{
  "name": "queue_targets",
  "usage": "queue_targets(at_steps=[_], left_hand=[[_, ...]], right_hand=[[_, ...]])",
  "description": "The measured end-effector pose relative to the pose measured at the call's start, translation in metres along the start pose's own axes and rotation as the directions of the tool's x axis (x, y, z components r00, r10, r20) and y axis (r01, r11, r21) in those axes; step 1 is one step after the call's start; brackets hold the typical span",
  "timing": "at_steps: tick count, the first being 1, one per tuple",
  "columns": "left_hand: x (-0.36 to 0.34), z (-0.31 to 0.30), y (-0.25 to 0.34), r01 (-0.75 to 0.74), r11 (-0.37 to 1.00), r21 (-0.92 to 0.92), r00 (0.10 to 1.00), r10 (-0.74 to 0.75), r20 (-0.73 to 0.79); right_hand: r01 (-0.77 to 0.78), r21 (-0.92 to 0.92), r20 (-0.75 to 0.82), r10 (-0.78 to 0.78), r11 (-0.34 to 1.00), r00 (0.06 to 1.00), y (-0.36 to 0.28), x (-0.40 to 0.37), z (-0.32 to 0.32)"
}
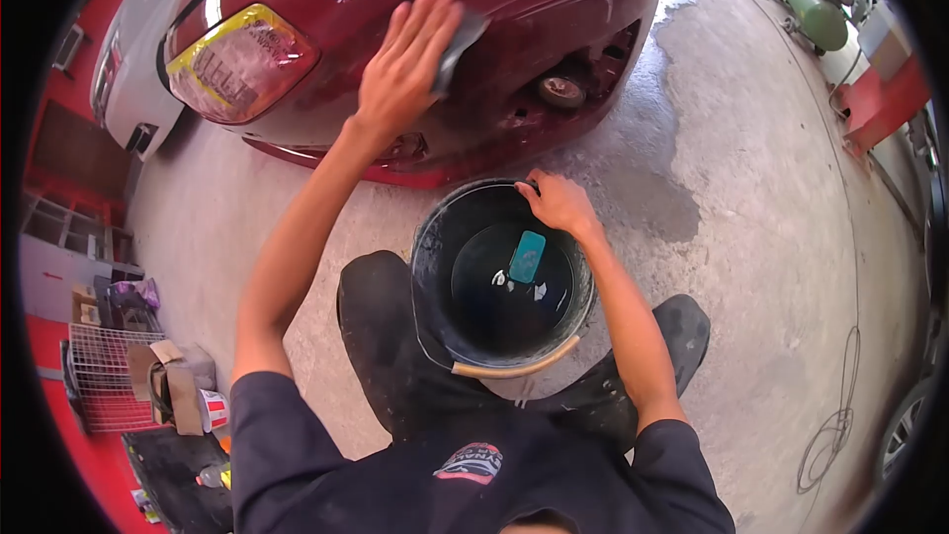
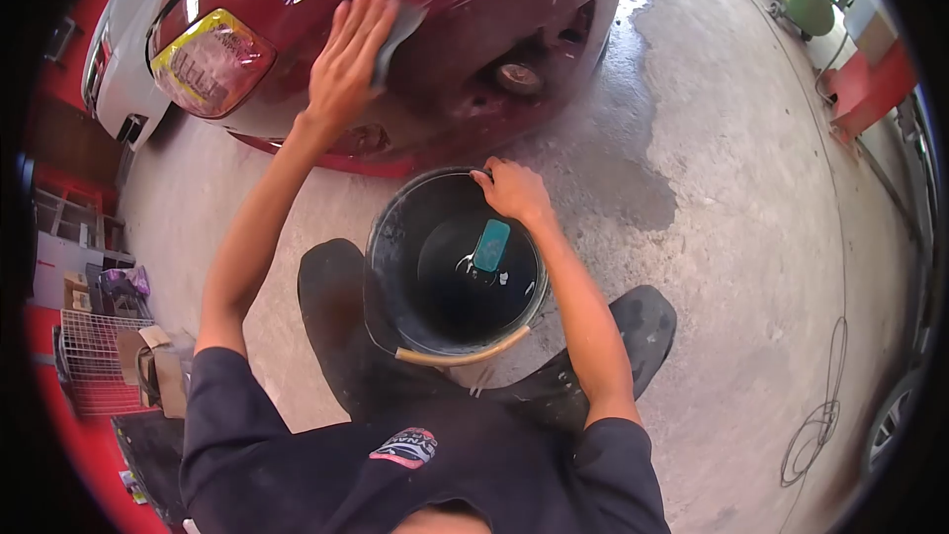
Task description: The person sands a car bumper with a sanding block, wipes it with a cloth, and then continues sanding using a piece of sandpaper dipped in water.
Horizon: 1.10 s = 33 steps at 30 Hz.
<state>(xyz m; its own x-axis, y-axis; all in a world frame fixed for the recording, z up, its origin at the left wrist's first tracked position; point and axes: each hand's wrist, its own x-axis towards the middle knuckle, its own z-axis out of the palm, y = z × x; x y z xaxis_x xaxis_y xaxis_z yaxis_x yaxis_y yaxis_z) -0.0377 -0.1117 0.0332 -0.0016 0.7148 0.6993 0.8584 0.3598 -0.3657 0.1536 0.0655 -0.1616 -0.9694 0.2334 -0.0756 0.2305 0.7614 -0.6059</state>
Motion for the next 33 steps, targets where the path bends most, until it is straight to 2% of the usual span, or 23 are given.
queue_targets(at_steps=[2, 5, 8, 11, 14, 15, 17, 19, 20, 22, 24, 26, 27, 30, 32, 33], left_hand=[[0.056, 0.012, 0.013, -0.062, 0.998, -0.016, 0.998, 0.061, -0.01], [0.039, -0.005, 0.011, -0.025, 0.997, -0.068, 0.999, 0.028, 0.031], [-0.058, -0.01, -0.026, 0.061, 0.998, 0.03, 0.998, -0.061, -0.019], [-0.024, -0.007, -0.019, 0.027, 0.999, 0.022, 1.0, -0.027, 0.001], [0.049, 0.006, 0.002, -0.054, 0.999, 0.006, 0.997, 0.054, 0.061], [0.047, 0.007, 0.001, -0.053, 0.999, -0.003, 0.998, 0.053, 0.033], [0.008, -0.02, -0.008, -0.036, 0.997, 0.069, 0.991, 0.026, 0.132], [-0.045, -0.035, -0.017, 0.081, 0.992, -0.095, 0.995, -0.074, 0.068], [-0.059, -0.024, -0.031, 0.067, 0.997, -0.039, 0.996, -0.064, 0.066], [-0.036, -0.003, -0.029, 0.027, 0.998, 0.054, 1.0, -0.027, 0.008], [0.027, -0.007, 0.004, 0.042, 0.999, -0.007, 0.999, -0.042, 0.033], [0.039, -0.014, 0.014, 0.024, 1.0, -0.018, 0.997, -0.023, 0.068], [0.037, -0.018, 0.015, 0.023, 1.0, -0.014, 0.996, -0.022, 0.084], [-0.032, -0.016, -0.011, 0.049, 0.999, 0.001, 0.998, -0.049, 0.025], [-0.046, -0.016, -0.019, 0.059, 0.997, 0.044, 0.998, -0.061, 0.036], [-0.027, -0.008, -0.013, 0.06, 0.997, 0.039, 0.998, -0.059, -0.01]], right_hand=[[0.019, 0.024, 0.001, -0.019, 1.0, 1.0, 0.002, -0.004, 0.0], [-0.026, -0.02, 0.048, 0.027, 0.999, 0.998, -0.001, -0.005, -0.007], [-0.009, -0.028, -0.049, 0.008, 1.0, 0.999, 0.0, -0.005, -0.004], [-0.015, -0.062, -0.098, 0.009, 0.998, 0.995, -0.004, -0.005, 0.004], [-0.02, -0.038, -0.06, 0.017, 0.999, 0.998, -0.003, -0.01, 0.0], [-0.006, -0.04, -0.052, 0.004, 0.999, 0.999, -0.001, -0.014, 0.003], [0.023, -0.046, -0.07, -0.026, 0.999, 0.997, 0.002, -0.006, 0.004], [0.002, -0.03, -0.051, -0.003, 1.0, 0.999, -0.005, -0.006, -0.002], [-0.012, -0.042, -0.037, 0.01, 0.999, 0.999, -0.01, -0.006, -0.007], [-0.002, -0.051, -0.035, 0.0, 0.999, 0.999, -0.006, -0.007, -0.005], [0.003, 0.011, -0.051, -0.003, 1.0, 0.999, 0.0, -0.009, 0.002], [0.003, 0.027, -0.03, -0.002, 1.0, 1.0, -0.002, -0.017, -0.005], [0.006, 0.022, -0.03, -0.005, 1.0, 1.0, -0.002, -0.018, -0.006], [0.002, 0.007, -0.048, -0.002, 1.0, 0.999, -0.004, -0.015, -0.006], [0.003, -0.007, -0.03, -0.003, 1.0, 1.0, -0.005, -0.012, -0.005], [0.009, -0.023, -0.038, -0.01, 1.0, 0.999, -0.003, -0.01, 0.002]])
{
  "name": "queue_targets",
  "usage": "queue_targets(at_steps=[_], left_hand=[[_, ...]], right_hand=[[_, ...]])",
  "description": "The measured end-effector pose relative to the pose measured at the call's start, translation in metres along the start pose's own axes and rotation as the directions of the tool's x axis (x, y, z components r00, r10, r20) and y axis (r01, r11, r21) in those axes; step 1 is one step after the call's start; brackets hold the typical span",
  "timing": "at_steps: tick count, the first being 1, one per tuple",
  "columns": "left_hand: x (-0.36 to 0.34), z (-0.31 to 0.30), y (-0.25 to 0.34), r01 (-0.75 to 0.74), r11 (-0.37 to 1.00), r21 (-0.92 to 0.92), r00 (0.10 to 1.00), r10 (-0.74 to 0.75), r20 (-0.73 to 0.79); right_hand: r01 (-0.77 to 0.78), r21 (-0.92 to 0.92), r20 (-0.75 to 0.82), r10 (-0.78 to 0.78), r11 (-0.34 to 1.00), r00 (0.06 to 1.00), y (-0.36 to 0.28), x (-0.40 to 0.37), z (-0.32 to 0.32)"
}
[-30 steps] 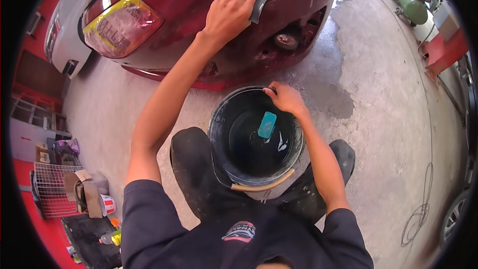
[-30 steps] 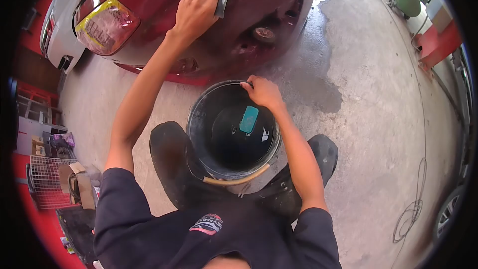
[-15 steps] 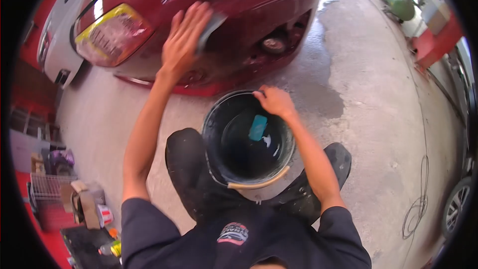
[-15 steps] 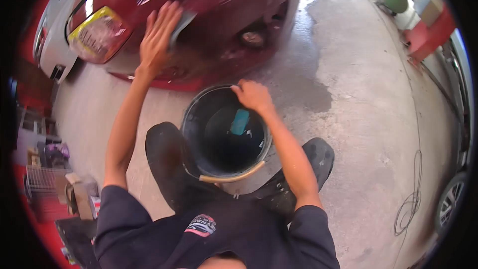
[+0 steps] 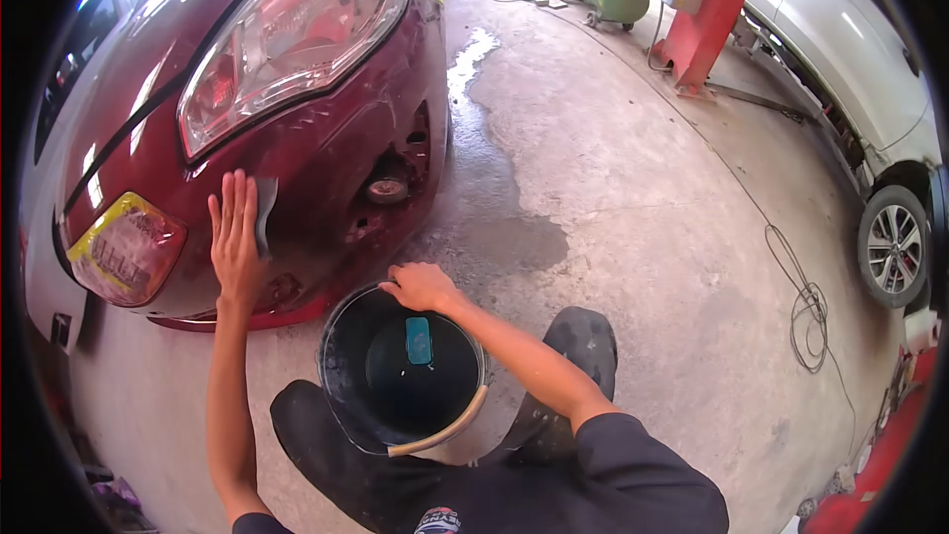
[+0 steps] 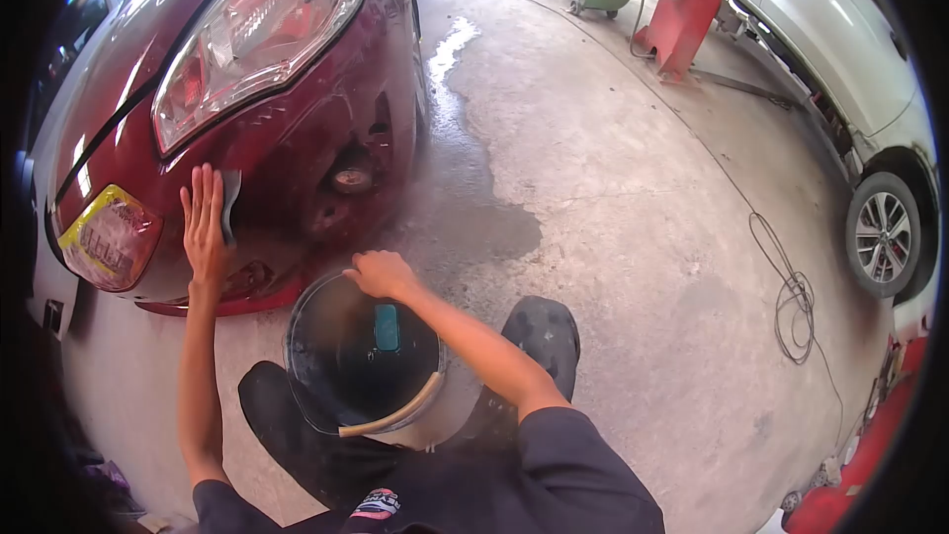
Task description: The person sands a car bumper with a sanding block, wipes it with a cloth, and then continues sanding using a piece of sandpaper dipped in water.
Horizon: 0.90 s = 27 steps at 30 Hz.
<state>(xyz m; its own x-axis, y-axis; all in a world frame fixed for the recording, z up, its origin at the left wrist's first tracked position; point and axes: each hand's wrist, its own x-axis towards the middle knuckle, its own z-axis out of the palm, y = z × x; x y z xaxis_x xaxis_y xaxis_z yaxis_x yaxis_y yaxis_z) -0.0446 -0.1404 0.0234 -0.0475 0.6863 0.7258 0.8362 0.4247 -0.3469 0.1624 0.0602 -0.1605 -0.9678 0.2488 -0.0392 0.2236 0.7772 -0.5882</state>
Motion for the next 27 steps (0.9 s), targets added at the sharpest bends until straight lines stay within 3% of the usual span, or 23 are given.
queue_targets(at_steps=[3, 4, 8, 11, 14, 16, 17, 18, 19, 20, 21, 23, 25, 26, 27], left_hand=[[0.075, -0.004, 0.038, -0.008, 0.998, -0.061, 0.998, 0.012, 0.065], [0.078, 0.0, 0.042, -0.014, 1.0, -0.005, 0.998, 0.015, 0.067], [-0.003, -0.001, 0.004, -0.055, 0.998, -0.03, 0.997, 0.056, 0.046], [0.005, 0.004, 0.016, 0.007, 1.0, -0.022, 1.0, -0.007, -0.018], [0.078, 0.013, 0.067, 0.03, 0.99, -0.136, 0.999, -0.032, -0.01], [0.105, 0.011, 0.092, -0.02, 0.94, -0.341, 0.989, 0.068, 0.131], [0.1, 0.005, 0.111, 0.055, 0.795, -0.604, 0.989, 0.039, 0.142], [0.09, -0.007, 0.126, 0.108, 0.704, -0.702, 0.98, 0.041, 0.193], [0.08, -0.016, 0.132, 0.161, 0.599, -0.784, 0.969, 0.052, 0.24], [0.064, -0.009, 0.124, 0.362, 0.475, -0.802, 0.906, 0.024, 0.424], [0.037, 0.008, 0.112, 0.556, 0.332, -0.762, 0.803, 0.022, 0.596], [0.013, 0.002, 0.11, 0.774, -0.044, -0.632, 0.633, 0.044, 0.773], [0.012, -0.035, 0.115, 0.749, -0.459, -0.478, 0.566, 0.07, 0.821], [0.005, -0.036, 0.117, 0.692, -0.545, -0.473, 0.633, 0.143, 0.761], [0.001, -0.038, 0.119, 0.698, -0.575, -0.427, 0.619, 0.186, 0.763]], right_hand=[[0.022, -0.003, 0.017, -0.022, 1.0, 1.0, 0.005, 0.002, -0.002], [0.031, 0.003, 0.035, -0.031, 1.0, 0.999, 0.004, -0.001, -0.002], [0.02, -0.008, -0.048, -0.021, 1.0, 0.999, 0.005, -0.001, 0.001], [0.0, -0.042, -0.026, -0.001, 0.999, 1.0, 0.0, 0.002, 0.0], [0.026, 0.008, -0.099, -0.025, 1.0, 0.995, 0.001, -0.01, 0.001], [0.005, 0.027, -0.094, -0.002, 1.0, 0.996, -0.005, -0.017, -0.008], [0.001, 0.033, -0.091, 0.003, 0.999, 0.996, -0.01, -0.019, -0.013], [0.051, 0.041, -0.178, -0.043, 0.998, 0.983, -0.011, -0.02, -0.011], [0.143, 0.194, -0.264, -0.088, 0.971, 0.961, -0.002, -0.011, -0.003], [0.237, 0.344, -0.354, -0.108, 0.909, 0.929, 0.008, 0.0, 0.006], [0.33, 0.475, -0.438, -0.106, 0.816, 0.893, 0.014, 0.005, 0.013], [0.325, 0.86, -0.368, 0.036, 0.394, 0.929, 0.021, 0.001, -0.008], [0.312, 0.905, -0.312, -0.049, 0.289, 0.949, 0.006, -0.015, -0.043], [0.286, 0.93, -0.266, -0.116, 0.232, 0.957, -0.007, -0.023, -0.059], [0.248, 0.952, -0.216, -0.183, 0.176, 0.959, -0.024, -0.034, -0.074]])
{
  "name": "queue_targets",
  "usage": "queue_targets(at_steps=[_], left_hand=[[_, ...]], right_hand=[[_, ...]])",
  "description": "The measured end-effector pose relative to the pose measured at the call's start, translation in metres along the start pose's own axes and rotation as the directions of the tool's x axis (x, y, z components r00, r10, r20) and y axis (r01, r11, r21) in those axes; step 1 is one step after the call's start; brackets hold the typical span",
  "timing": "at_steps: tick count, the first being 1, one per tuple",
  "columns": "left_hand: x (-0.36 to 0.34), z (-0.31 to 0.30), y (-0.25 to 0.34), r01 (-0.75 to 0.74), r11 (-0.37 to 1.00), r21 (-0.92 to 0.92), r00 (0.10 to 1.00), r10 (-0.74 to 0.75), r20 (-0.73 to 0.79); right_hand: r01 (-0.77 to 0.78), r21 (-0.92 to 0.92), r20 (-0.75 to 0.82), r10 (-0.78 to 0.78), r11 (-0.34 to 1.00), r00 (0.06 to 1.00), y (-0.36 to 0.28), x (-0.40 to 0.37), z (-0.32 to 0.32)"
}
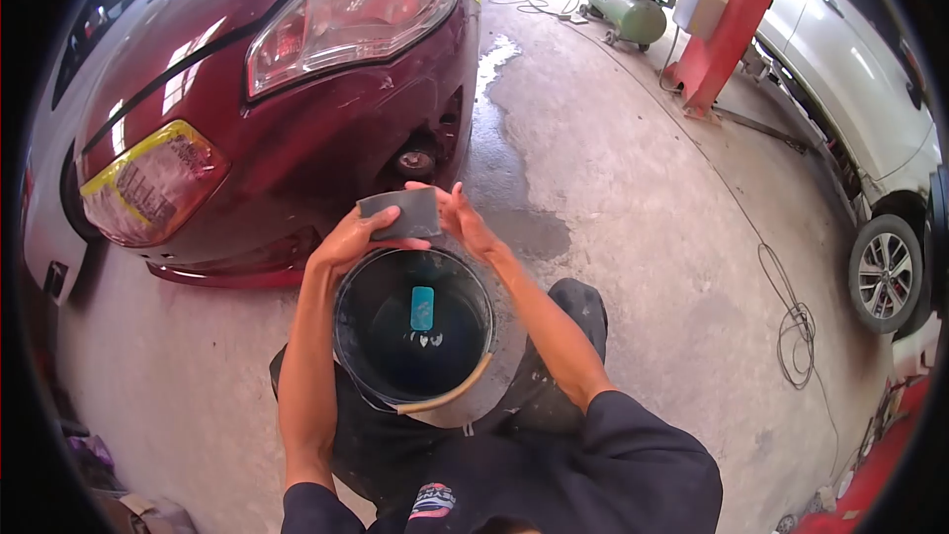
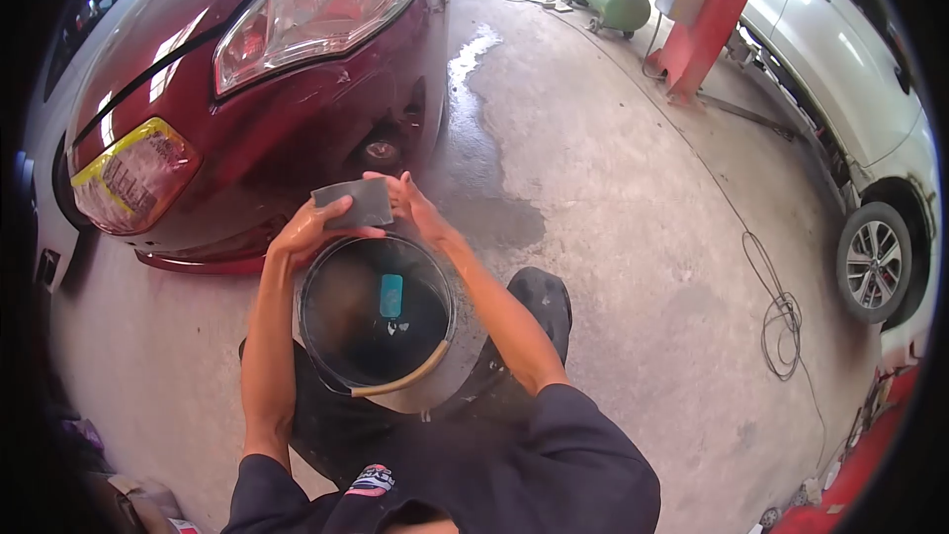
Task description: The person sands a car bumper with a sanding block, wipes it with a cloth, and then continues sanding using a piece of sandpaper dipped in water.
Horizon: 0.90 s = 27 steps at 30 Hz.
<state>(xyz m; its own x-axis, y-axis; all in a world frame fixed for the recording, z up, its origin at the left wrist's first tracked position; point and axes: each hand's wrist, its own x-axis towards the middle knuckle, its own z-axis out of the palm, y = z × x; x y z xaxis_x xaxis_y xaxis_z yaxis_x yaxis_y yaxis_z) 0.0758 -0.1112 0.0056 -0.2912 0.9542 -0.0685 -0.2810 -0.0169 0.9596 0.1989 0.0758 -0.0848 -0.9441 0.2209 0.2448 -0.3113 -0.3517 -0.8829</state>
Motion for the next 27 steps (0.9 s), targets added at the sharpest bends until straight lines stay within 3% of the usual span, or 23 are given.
queue_targets(at_steps=[1, 4, 8, 9, 10, 11, 12, 14, 18, 19, 20, 21, 22, 23, 25, 27], left_hand=[[-0.004, 0.003, -0.003, 0.035, 0.998, -0.047, 0.999, -0.033, 0.027], [-0.005, -0.007, -0.01, 0.089, 0.994, -0.057, 0.987, -0.08, 0.142], [-0.013, -0.025, -0.025, 0.183, 0.982, 0.05, 0.952, -0.19, 0.239], [-0.015, -0.031, -0.031, 0.218, 0.974, 0.059, 0.94, -0.226, 0.255], [-0.019, -0.037, -0.038, 0.251, 0.965, 0.068, 0.927, -0.26, 0.27], [-0.022, -0.043, -0.043, 0.26, 0.949, 0.178, 0.93, -0.296, 0.216], [-0.026, -0.05, -0.043, 0.241, 0.865, 0.441, 0.929, -0.337, 0.152], [-0.031, -0.062, -0.043, 0.18, 0.495, 0.85, 0.932, -0.363, 0.014], [-0.055, -0.089, -0.049, 0.269, 0.33, 0.905, 0.935, -0.313, -0.164], [-0.063, -0.095, -0.048, 0.258, 0.418, 0.871, 0.956, -0.239, -0.168], [-0.069, -0.097, -0.046, 0.281, 0.42, 0.863, 0.956, -0.195, -0.217], [-0.073, -0.098, -0.042, 0.304, 0.423, 0.854, 0.953, -0.148, -0.265], [-0.078, -0.095, -0.033, 0.324, 0.428, 0.843, 0.945, -0.1, -0.312], [-0.083, -0.089, -0.028, 0.34, 0.346, 0.874, 0.935, -0.022, -0.355], [-0.083, -0.084, -0.028, 0.33, 0.296, 0.896, 0.936, 0.017, -0.351], [-0.082, -0.076, -0.029, 0.319, 0.245, 0.915, 0.945, -0.007, -0.328]], right_hand=[[-0.137, 0.156, 0.093, 0.124, 0.978, 0.988, -0.028, -0.011, 0.019], [-0.206, -0.215, 0.142, 0.239, 0.955, 0.961, -0.032, -0.019, 0.023], [-0.399, -0.094, 0.171, 0.41, 0.912, 0.896, -0.032, -0.028, 0.043], [-0.409, -0.141, 0.219, 0.432, 0.901, 0.875, -0.028, -0.024, 0.044], [-0.468, -0.151, 0.156, 0.489, 0.871, 0.858, -0.022, -0.026, 0.047], [-0.523, -0.162, 0.091, 0.54, 0.837, 0.837, -0.018, -0.028, 0.049], [-0.574, -0.172, 0.021, 0.585, 0.801, 0.811, -0.018, -0.028, 0.055], [-0.594, -0.243, 0.069, 0.624, 0.767, 0.778, 0.006, -0.024, 0.048], [-0.639, -0.419, 0.103, 0.733, 0.645, 0.672, 0.068, -0.004, 0.039], [-0.644, -0.468, 0.132, 0.769, 0.605, 0.626, 0.095, 0.002, 0.028], [-0.644, -0.517, 0.157, 0.802, 0.564, 0.576, 0.111, 0.009, 0.026], [-0.538, -0.812, -0.011, 0.915, 0.227, 0.403, 0.105, 0.018, 0.038], [-0.501, -0.853, -0.075, 0.916, 0.146, 0.395, 0.128, 0.014, 0.045], [-0.333, -0.94, -0.201, 0.901, -0.067, 0.385, 0.152, 0.011, 0.053], [-0.154, -0.972, -0.211, 0.949, -0.178, 0.235, 0.257, 0.01, 0.004], [0.037, -0.965, -0.219, 0.876, -0.26, 0.429, 0.287, -0.003, 0.019]])
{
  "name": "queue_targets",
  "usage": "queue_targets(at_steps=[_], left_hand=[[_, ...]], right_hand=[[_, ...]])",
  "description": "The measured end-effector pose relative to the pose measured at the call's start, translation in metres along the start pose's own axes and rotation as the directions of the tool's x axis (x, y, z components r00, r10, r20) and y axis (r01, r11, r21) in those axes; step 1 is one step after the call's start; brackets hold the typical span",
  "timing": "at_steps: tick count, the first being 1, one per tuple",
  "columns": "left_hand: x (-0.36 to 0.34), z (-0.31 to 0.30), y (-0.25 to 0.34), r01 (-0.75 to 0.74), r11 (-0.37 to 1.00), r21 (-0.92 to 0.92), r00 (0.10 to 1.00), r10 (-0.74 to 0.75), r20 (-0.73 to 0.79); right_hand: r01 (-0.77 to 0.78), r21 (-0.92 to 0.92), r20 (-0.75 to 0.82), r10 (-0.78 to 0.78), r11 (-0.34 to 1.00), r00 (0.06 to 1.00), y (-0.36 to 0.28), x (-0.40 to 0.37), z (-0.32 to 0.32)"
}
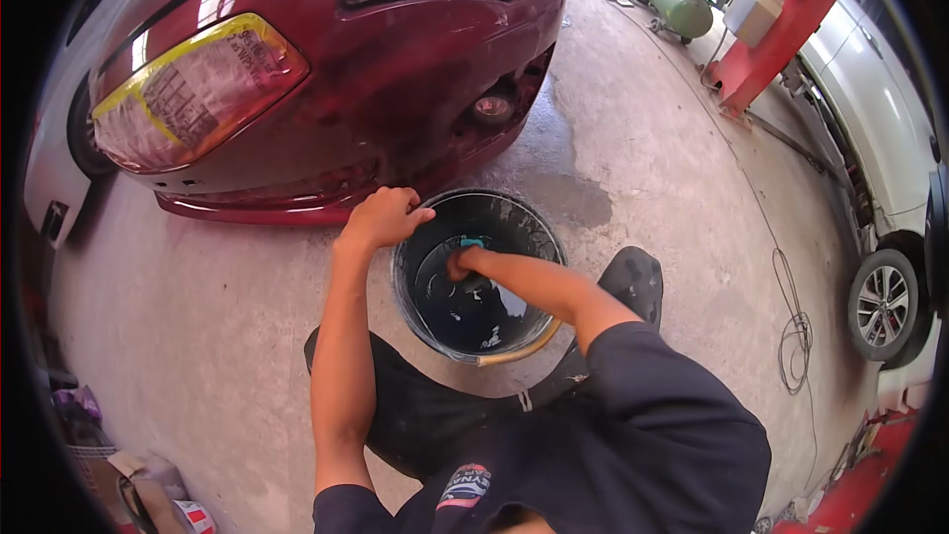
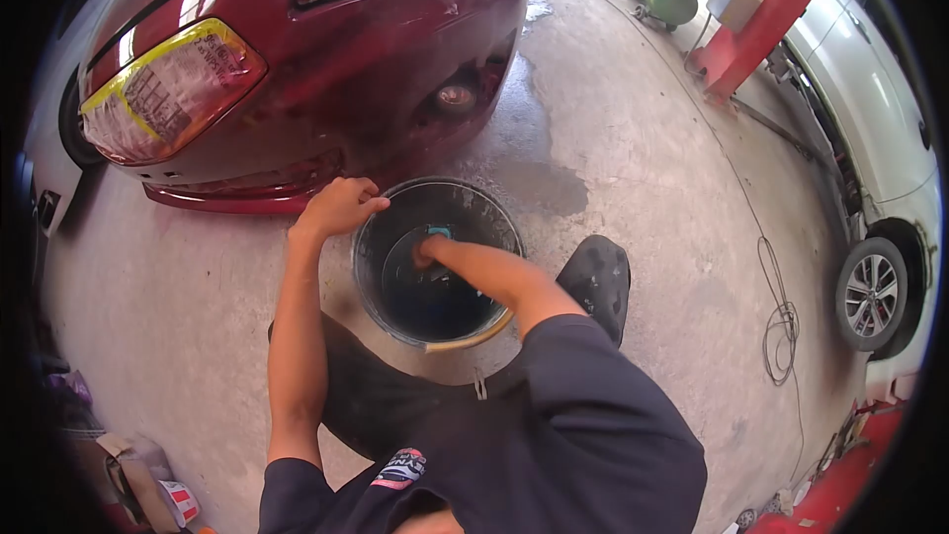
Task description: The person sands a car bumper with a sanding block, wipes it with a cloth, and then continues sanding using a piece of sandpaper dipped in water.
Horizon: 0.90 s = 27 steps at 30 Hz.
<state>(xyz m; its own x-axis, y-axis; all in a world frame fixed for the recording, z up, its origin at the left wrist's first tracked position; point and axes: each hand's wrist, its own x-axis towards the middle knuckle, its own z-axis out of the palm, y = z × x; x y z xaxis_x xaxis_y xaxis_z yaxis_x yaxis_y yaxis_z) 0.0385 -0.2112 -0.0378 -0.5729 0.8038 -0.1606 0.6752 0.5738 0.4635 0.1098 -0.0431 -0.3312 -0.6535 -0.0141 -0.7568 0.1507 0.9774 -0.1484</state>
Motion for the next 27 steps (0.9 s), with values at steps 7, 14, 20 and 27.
queue_targets(at_steps=[7, 14, 20, 27], left_hand=[[0.009, 0.012, 0.034, -0.135, 0.99, -0.029, 0.989, 0.136, 0.054], [0.048, -0.102, 0.089, -0.455, 0.887, -0.084, 0.821, 0.381, -0.426], [0.104, -0.35, 0.097, 0.171, 0.87, 0.463, 0.234, 0.421, -0.876], [0.193, -0.343, 0.008, 0.16, 0.754, 0.637, 0.32, 0.571, -0.756]], right_hand=[[0.27, 0.184, -0.209, -0.23, 0.945, 0.95, -0.009, 0.123, 0.154], [0.351, 0.785, -0.323, -0.146, 0.51, 0.935, 0.019, -0.1, -0.093], [0.994, 0.101, -0.666, 0.74, -0.03, 0.09, 0.094, -0.24, -0.214], [0.685, 0.428, -0.484, 0.789, 0.59, -0.378, -0.086, -0.145, -0.291]])
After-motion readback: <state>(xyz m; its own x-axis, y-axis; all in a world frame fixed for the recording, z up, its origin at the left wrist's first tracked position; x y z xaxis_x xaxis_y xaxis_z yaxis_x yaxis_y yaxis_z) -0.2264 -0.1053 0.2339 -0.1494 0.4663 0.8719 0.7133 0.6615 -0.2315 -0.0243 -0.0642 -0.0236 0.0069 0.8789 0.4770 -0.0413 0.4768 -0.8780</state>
